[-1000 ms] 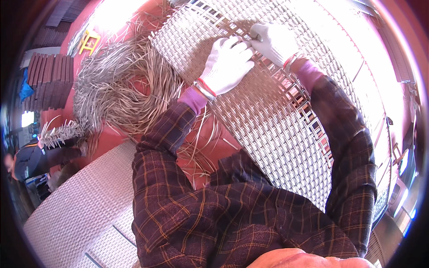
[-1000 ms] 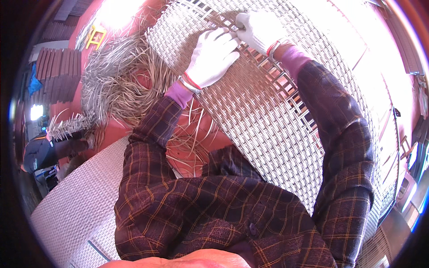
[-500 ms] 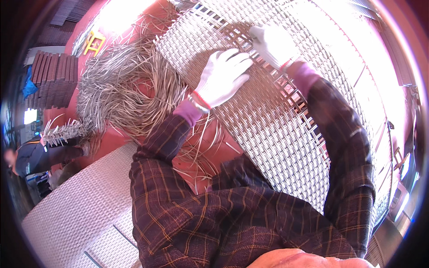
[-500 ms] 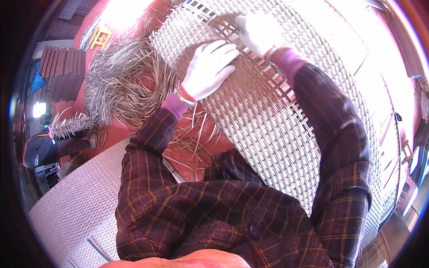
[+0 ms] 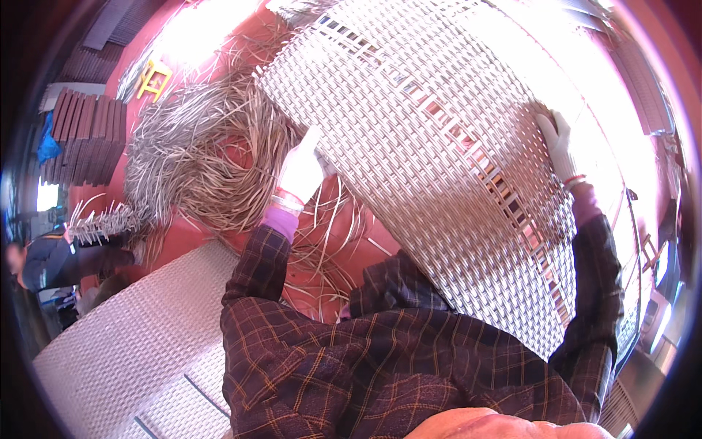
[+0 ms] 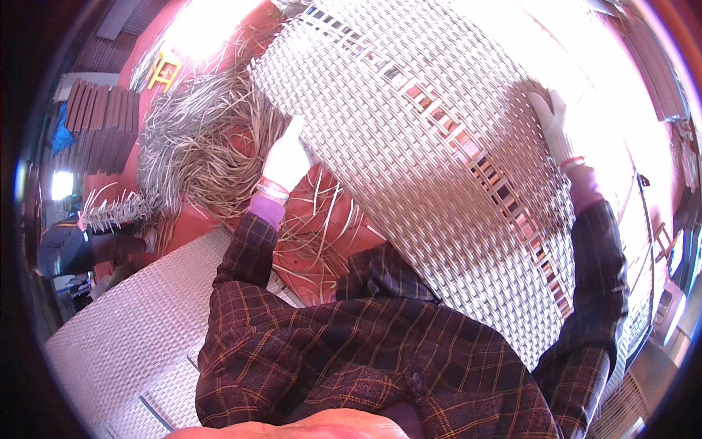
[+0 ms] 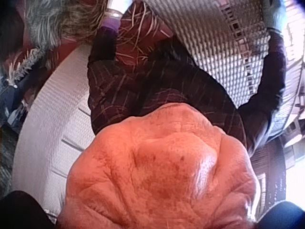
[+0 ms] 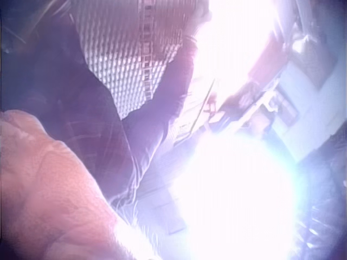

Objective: The person weaves a large basket by hand, repeatedly threading flexible strips through the existing weave and tightening them. The hands work continuously on the basket's edge, pulling and adjusting the strips to maintain tension and pattern.

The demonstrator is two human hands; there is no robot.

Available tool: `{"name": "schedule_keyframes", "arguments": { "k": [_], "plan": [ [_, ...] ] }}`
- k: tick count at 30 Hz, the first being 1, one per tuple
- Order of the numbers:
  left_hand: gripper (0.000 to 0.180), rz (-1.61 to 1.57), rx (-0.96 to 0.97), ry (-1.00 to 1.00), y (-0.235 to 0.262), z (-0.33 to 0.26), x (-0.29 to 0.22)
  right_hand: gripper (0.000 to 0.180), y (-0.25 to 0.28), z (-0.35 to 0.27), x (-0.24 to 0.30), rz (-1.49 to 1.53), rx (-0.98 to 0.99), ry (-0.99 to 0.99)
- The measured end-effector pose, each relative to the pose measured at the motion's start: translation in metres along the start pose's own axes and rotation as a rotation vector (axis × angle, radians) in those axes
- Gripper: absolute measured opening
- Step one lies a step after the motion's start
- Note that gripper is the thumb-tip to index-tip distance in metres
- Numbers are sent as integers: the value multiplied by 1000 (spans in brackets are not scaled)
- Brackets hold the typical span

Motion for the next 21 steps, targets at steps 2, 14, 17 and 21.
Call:
{"name": "schedule_keyframes", "arguments": {
  "k": [2, 14, 17, 21],
  "plan": [
    [54, -258, 0, 19, -8, 4, 5, 80, 9, -8, -4, -125, -213, 72],
    [51, -158, -36, 75, -25, -17, 3, 62, 48, -45, -108, -2, -212, -138],
    [50, -132, 46, 23, -33, -28, 1, 60, 52, -29, -125, 14, -222, -93],
    [56, -490, -22, 164, -35, -46, 24, 67, 59, -25, -121, -43, -378, -32]
  ]
}}
Point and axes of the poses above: each hand's wrist, its own z-axis towards the middle knuckle, its own y-axis out of the back of the hand, x = y × z, the point moved 9 cm from there along z, towards the middle knuckle, and after that the axes turned 3 degrees about x, right-handed, at the moved point
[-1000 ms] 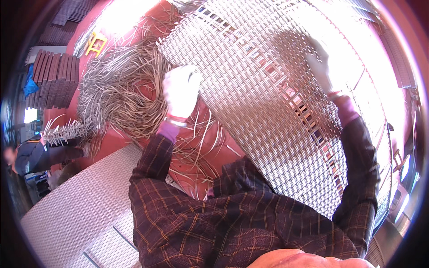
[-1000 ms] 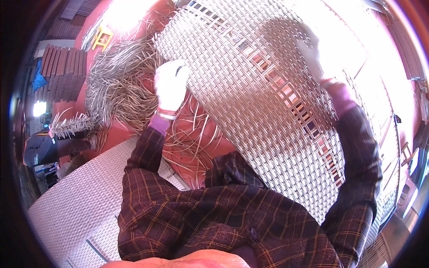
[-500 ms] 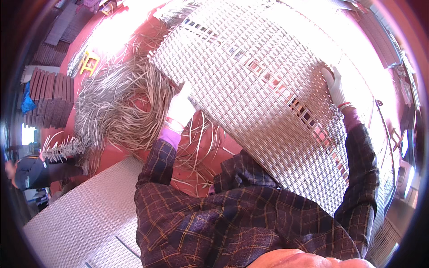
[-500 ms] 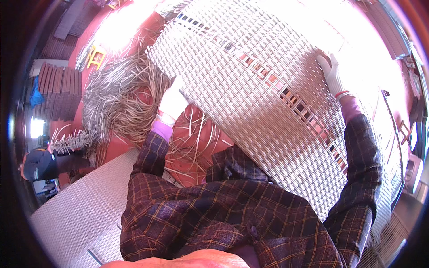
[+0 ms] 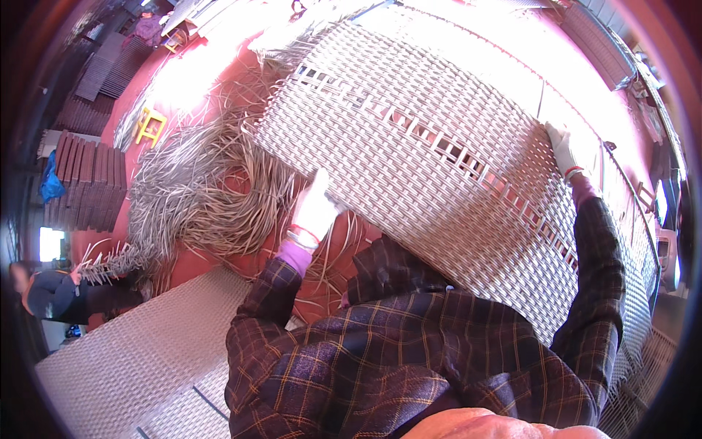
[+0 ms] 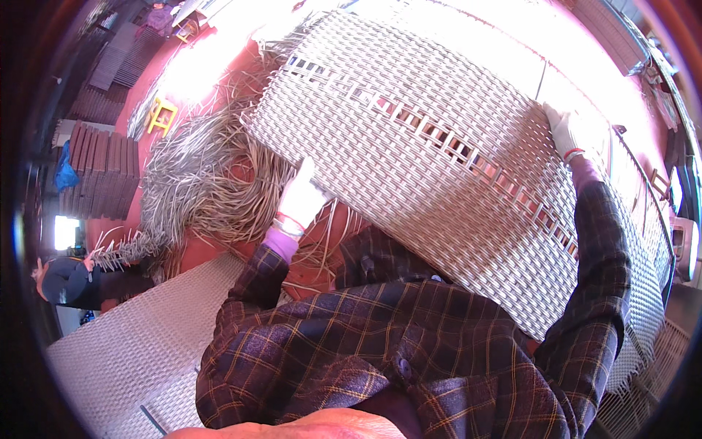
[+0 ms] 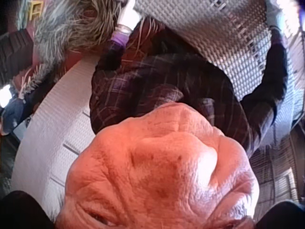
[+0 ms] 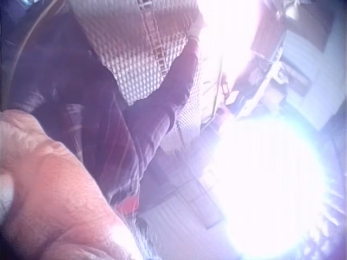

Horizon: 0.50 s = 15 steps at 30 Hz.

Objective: The person weaves a large basket by hand, repeatedly threading flexible strips through the existing weave and tightening them. The hands work continuously on the basket's edge, pulling and adjusting the strips to maintain tension and pattern.

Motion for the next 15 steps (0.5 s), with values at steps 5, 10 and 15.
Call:
{"name": "schedule_keyframes", "arguments": {
  "k": [5, 10, 15],
  "plan": [
    [60, 24, -92, 19, 13, 5, 9, 56, 6, -5, 15, -215, 64, -78],
    [60, 17, -14, 30, 20, 16, 18, 62, 10, 1, 9, -206, -100, 59],
    [49, 93, 119, -9, 17, 15, 18, 51, -36, 25, 24, -30, -9, 179]
  ]
}}
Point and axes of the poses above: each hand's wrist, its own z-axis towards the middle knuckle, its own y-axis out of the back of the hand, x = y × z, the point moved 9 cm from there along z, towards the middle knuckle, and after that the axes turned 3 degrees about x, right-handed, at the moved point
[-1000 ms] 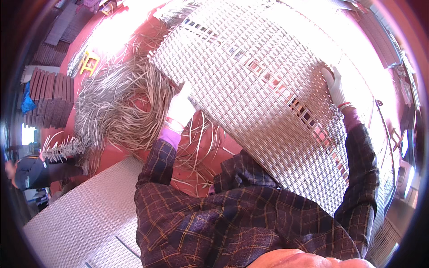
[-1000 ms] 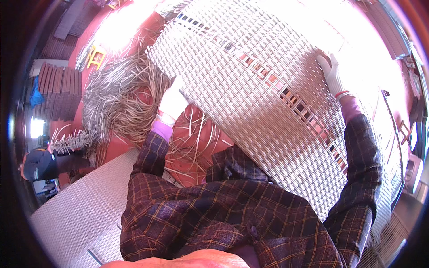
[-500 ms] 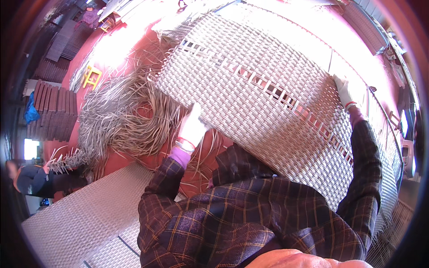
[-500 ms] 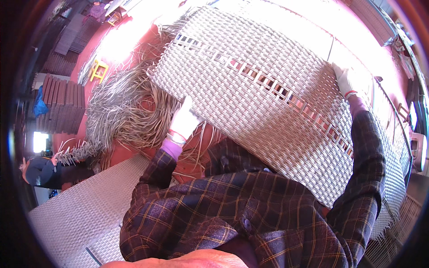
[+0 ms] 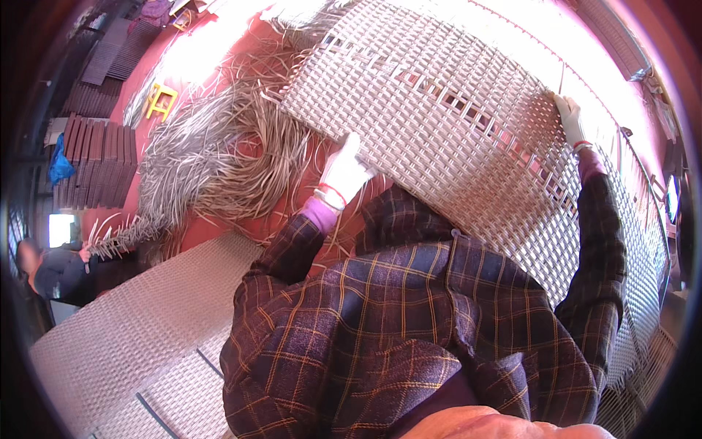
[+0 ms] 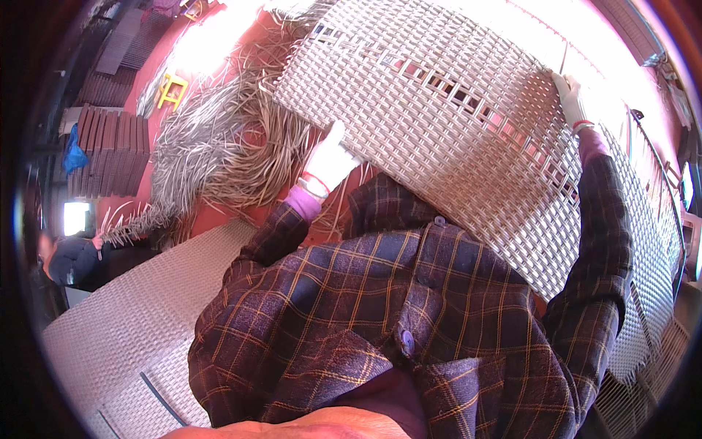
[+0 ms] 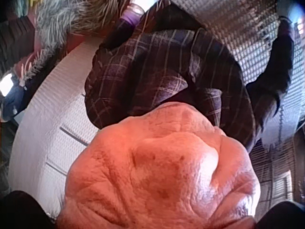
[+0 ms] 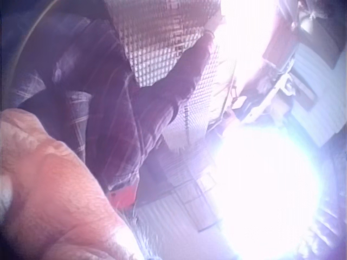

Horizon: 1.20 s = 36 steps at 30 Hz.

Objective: The person weaves a large basket by hand, repeatedly threading flexible strips through the existing weave and tightening them. The hands work continuously on the basket's edge, pulling and adjusting the strips to maintain tension and pattern.

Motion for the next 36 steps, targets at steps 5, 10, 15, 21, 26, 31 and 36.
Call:
{"name": "schedule_keyframes", "arguments": {
  "k": [5, 10, 15, 21, 26, 31, 36],
  "plan": [
    [49, -97, 52, 0, -10, -10, -5, 50, -72, -6, 108, 254, 53, 125],
    [55, 59, -52, -44, -22, -24, -11, 56, -166, -43, 260, -65, 257, 394],
    [55, -89, -89, 53, -43, -44, -13, 45, -232, -51, 377, -160, 316, 554],
    [36, 1091, -20, 162, -23, -61, -86, 37, -289, -20, 413, -214, 416, 471],
    [23, 1724, -97, -922, -80, -17, -189, 36, -310, -7, 436, -375, 265, 701],
    [23, 1901, -185, -1138, -107, 52, -204, 37, -312, -6, 441, -509, 197, 837],
    [29, 2297, -91, -999, -103, 77, -178, 30, -317, 17, 441, -481, 260, 748]
  ]
}}
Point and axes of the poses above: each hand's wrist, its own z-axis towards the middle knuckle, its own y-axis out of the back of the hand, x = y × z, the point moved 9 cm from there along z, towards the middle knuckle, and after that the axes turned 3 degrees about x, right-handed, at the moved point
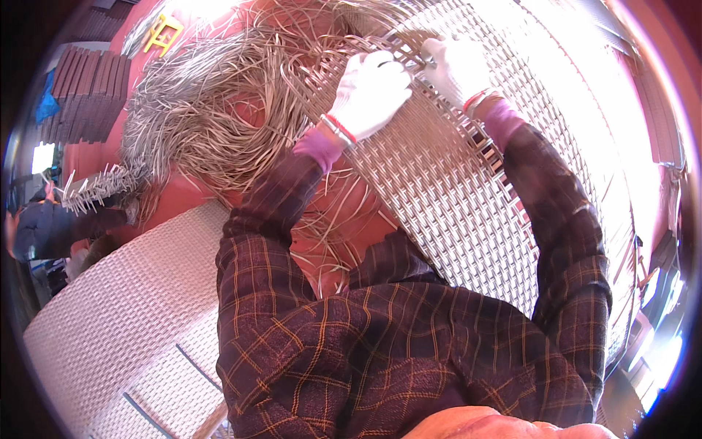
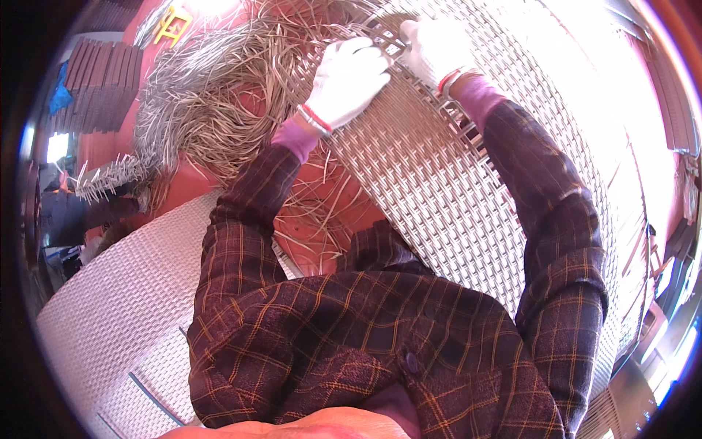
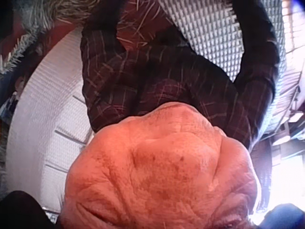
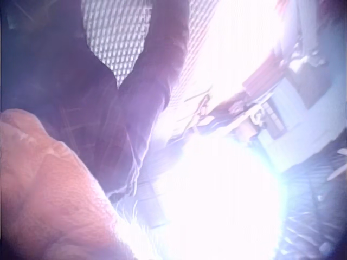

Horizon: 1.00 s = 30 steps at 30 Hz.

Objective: The person weaves a large basket by hand, repeatedly threading flexible strips through the existing weave and tightening them. The hands work continuously on the basket's edge, pulling and adjusting the strips to maintain tension and pattern.

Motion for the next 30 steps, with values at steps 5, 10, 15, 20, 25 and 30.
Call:
{"name": "schedule_keyframes", "arguments": {
  "k": [5, 10, 15, 20, 25, 30],
  "plan": [
    [32, -250, -174, 73, 10, -23, 4, 22, 0, 28, 8, 234, -111, 164],
    [33, -287, -159, 116, 7, -24, 6, 21, -10, 59, 45, 238, -216, 485],
    [34, -299, -163, 121, 8, -25, 6, 25, -16, 72, 45, 83, -125, 554],
    [33, -314, -219, 113, 14, -26, 7, 25, -18, 73, 39, 50, -86, 507],
    [28, -378, -274, 112, 33, -31, 3, 24, -11, 67, 43, 116, -132, 527],
    [18, -131, -575, 263, 56, -115, 28, 26, 4, 48, 51, 122, -285, 578]
  ]
}}
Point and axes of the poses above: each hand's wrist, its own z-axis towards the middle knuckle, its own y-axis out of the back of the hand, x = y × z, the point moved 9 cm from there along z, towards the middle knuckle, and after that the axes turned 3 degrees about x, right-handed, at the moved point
